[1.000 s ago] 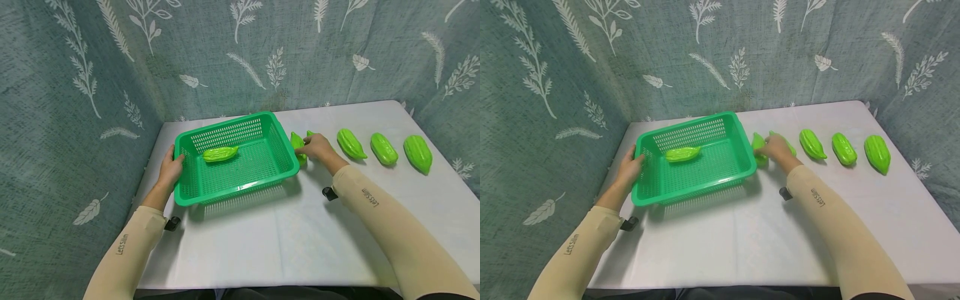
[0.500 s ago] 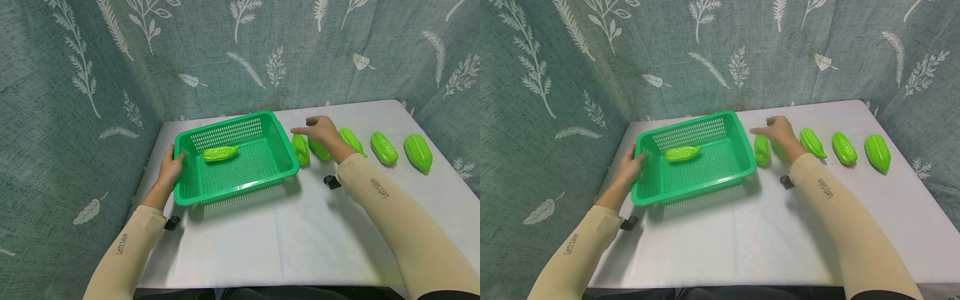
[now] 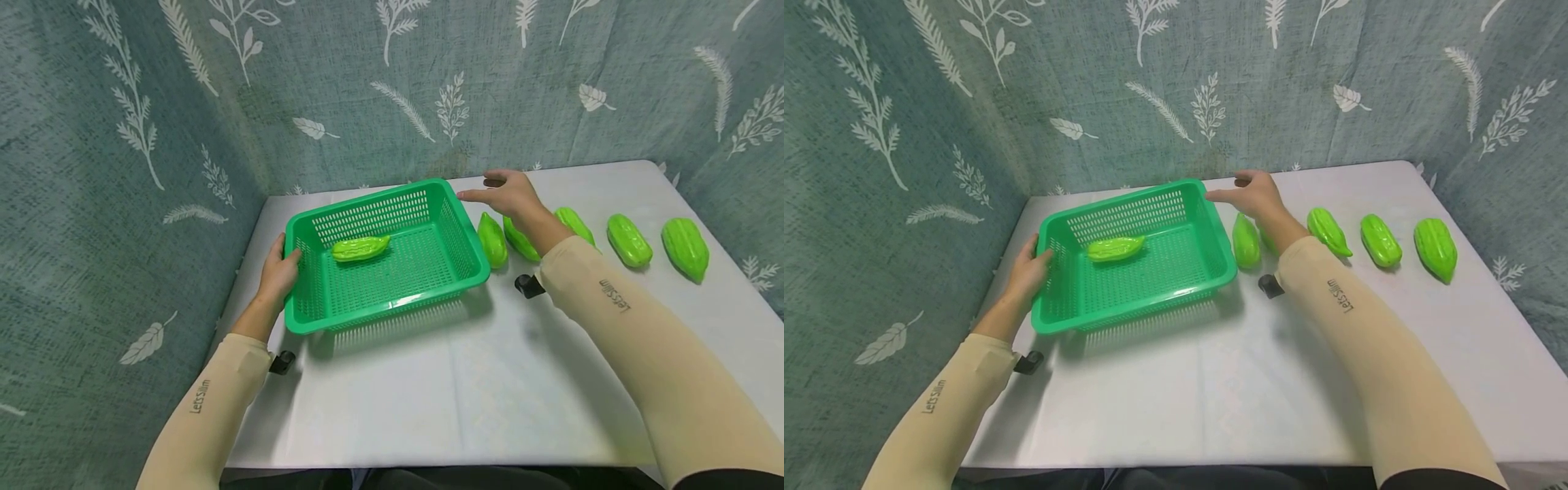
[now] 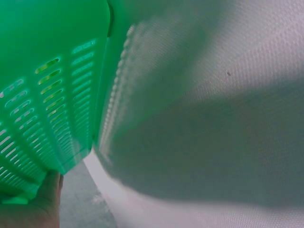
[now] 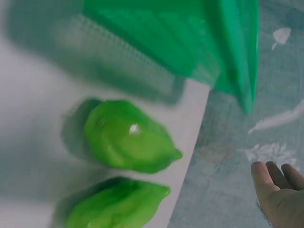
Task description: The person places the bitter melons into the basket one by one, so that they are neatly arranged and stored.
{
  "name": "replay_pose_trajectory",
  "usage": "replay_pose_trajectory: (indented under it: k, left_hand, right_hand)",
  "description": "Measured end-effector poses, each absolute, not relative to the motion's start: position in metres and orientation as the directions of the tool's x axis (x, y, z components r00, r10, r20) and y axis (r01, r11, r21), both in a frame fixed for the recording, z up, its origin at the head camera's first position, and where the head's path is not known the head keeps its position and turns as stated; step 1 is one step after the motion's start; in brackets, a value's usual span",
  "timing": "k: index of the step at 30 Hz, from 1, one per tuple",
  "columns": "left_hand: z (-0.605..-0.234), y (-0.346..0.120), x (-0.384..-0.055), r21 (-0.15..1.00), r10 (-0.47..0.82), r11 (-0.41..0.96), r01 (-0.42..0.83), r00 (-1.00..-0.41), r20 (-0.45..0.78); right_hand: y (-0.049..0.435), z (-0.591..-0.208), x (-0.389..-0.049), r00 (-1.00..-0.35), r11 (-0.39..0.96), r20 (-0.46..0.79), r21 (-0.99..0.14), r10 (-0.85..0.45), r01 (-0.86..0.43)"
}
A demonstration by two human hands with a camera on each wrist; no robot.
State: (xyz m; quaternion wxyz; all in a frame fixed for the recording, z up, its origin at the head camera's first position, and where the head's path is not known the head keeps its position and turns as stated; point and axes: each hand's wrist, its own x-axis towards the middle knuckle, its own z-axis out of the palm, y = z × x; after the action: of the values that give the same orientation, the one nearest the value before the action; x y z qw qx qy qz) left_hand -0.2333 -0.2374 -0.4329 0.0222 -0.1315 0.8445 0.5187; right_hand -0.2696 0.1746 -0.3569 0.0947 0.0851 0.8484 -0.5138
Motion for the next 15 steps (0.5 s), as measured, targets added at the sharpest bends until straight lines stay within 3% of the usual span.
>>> replay_pose_trajectory:
  k: [15]
  left_hand:
    - [-0.431, -0.239, -0.234, 0.874, -0.212, 0.421, -0.243, -0.963, -0.165]
  right_hand:
    - [0.104, -0.361, -0.271, -0.957, 0.517, -0.266, -0.839, -0.113, 0.172]
